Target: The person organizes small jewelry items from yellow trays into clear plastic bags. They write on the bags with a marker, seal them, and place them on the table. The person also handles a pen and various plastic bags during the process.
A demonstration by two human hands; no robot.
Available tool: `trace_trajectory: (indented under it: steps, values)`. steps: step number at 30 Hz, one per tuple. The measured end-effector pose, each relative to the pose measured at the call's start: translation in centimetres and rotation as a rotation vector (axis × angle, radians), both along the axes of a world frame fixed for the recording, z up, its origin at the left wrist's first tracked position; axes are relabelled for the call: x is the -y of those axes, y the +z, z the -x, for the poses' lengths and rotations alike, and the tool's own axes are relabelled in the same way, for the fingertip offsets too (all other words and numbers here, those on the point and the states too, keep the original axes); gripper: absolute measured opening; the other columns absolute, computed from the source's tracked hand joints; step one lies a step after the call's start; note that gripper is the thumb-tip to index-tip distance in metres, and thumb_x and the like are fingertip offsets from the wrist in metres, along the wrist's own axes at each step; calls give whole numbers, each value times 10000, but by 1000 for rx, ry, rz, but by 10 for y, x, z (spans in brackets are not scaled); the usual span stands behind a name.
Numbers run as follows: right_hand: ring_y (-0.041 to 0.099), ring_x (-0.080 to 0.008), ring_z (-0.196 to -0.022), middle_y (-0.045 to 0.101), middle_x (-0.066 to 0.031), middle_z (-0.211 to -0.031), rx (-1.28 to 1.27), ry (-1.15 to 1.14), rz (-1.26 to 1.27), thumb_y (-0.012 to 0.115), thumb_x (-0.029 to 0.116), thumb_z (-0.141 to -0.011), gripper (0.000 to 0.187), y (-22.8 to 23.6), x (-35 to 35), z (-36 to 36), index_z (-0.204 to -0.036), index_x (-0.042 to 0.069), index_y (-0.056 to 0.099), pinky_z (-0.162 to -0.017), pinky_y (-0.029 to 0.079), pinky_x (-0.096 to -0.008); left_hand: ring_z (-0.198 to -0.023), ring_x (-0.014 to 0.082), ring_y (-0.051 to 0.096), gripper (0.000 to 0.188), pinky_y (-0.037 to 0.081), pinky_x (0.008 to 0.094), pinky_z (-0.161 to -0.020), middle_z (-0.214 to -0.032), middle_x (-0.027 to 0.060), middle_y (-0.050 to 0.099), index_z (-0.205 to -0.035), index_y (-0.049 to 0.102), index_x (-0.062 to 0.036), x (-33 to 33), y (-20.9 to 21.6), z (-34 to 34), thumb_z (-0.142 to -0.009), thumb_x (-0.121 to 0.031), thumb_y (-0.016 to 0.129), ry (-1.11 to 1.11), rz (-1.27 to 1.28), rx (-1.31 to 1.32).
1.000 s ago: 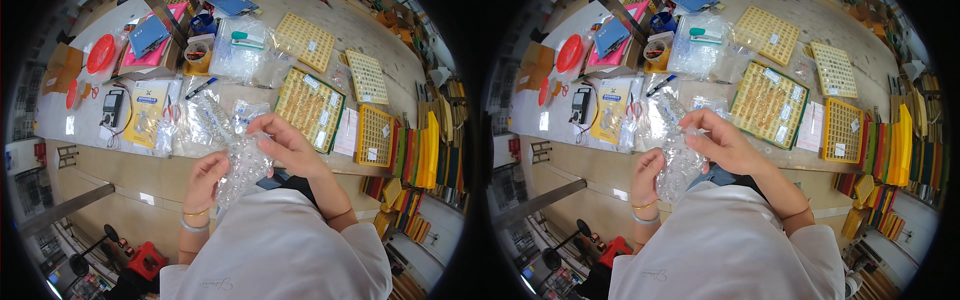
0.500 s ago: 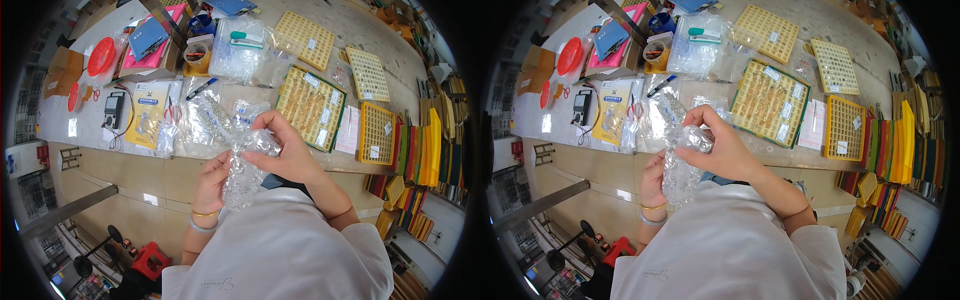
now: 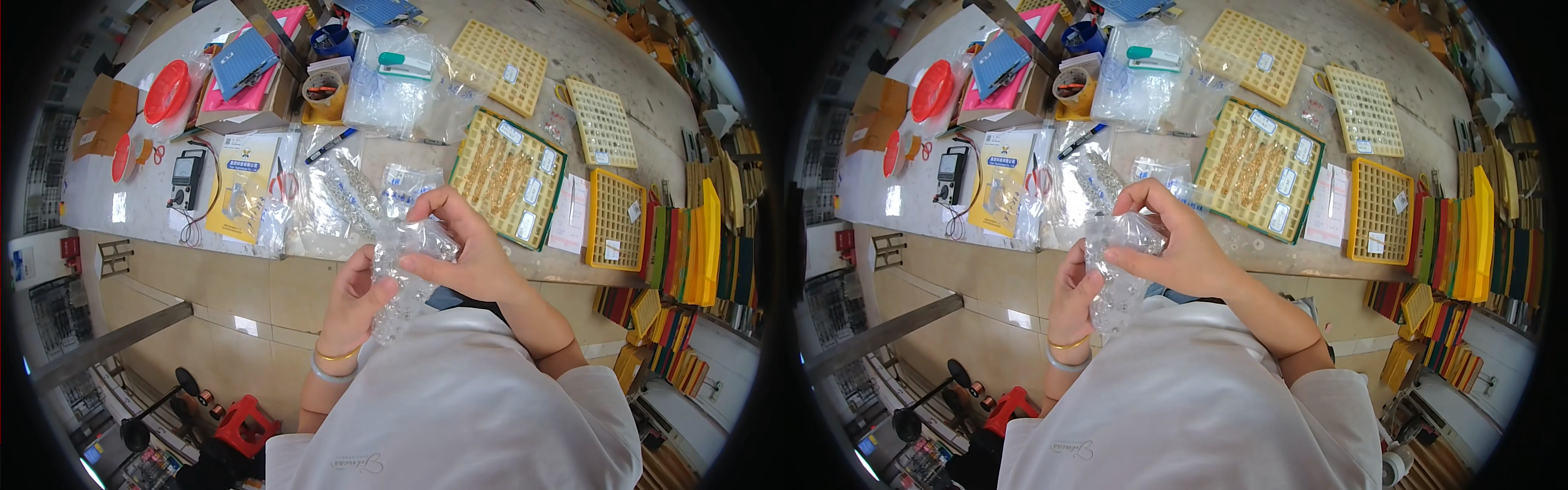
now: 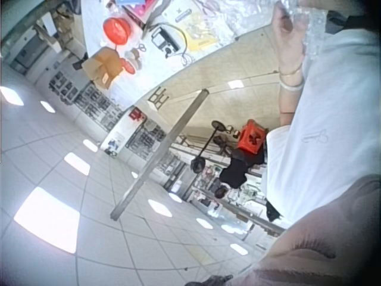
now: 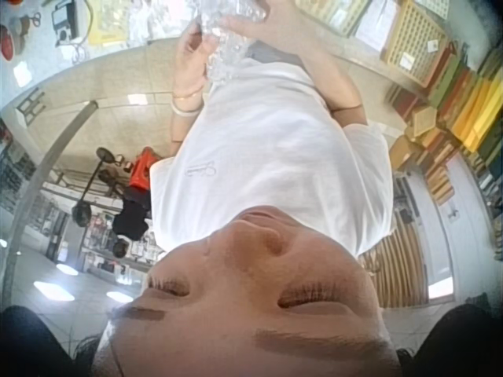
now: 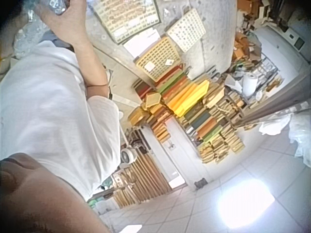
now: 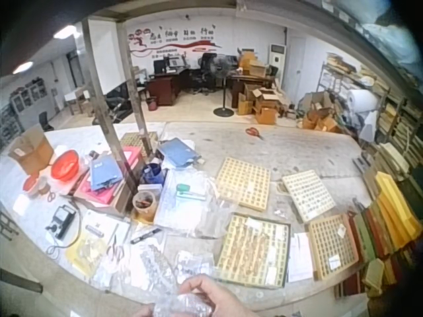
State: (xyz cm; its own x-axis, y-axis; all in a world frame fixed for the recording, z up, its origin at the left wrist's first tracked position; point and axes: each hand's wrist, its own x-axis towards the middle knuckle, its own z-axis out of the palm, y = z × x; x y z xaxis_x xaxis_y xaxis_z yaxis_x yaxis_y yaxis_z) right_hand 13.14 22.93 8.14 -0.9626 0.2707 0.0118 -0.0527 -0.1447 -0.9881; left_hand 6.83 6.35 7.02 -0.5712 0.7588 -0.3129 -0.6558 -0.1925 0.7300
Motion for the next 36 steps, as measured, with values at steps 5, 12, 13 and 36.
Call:
trace_trajectory:
  steps: [5,12,13,36]
  values:
    - [476,-104,-951,480,-16,-1003,-24,54,60,725,78,-736,423,-4,-1,0,-1063,61,457,-855,391,-261,-911,82,521,379,426,233,-798,-1000,11,565,-1098,499,-16,2,1,2,-775,-66,692,-2,8,-111]
    - [504,-127,-990,505,-52,-1040,75,118,140,711,35,-745,531,-9,-5,4,-1183,39,411,-846,426,-262,-893,84,531,355,435,234,-785,-990,24,576,-1077,510,-10,1,-1,5,-770,-20,686,11,53,-142]
    - [513,-128,-978,511,-56,-1033,106,121,166,706,32,-748,540,-13,-6,5,-1196,39,404,-822,444,-258,-885,84,536,336,439,232,-775,-983,29,582,-1074,515,-8,0,-4,5,-778,-12,674,24,86,-124]
    - [581,-123,-787,603,-71,-937,585,135,39,562,191,-883,263,-132,-39,-57,-1064,0,558,-687,490,-250,-842,53,510,278,417,212,-776,-973,-17,568,-1144,508,-19,38,-87,53,-877,-68,565,10,258,-98]
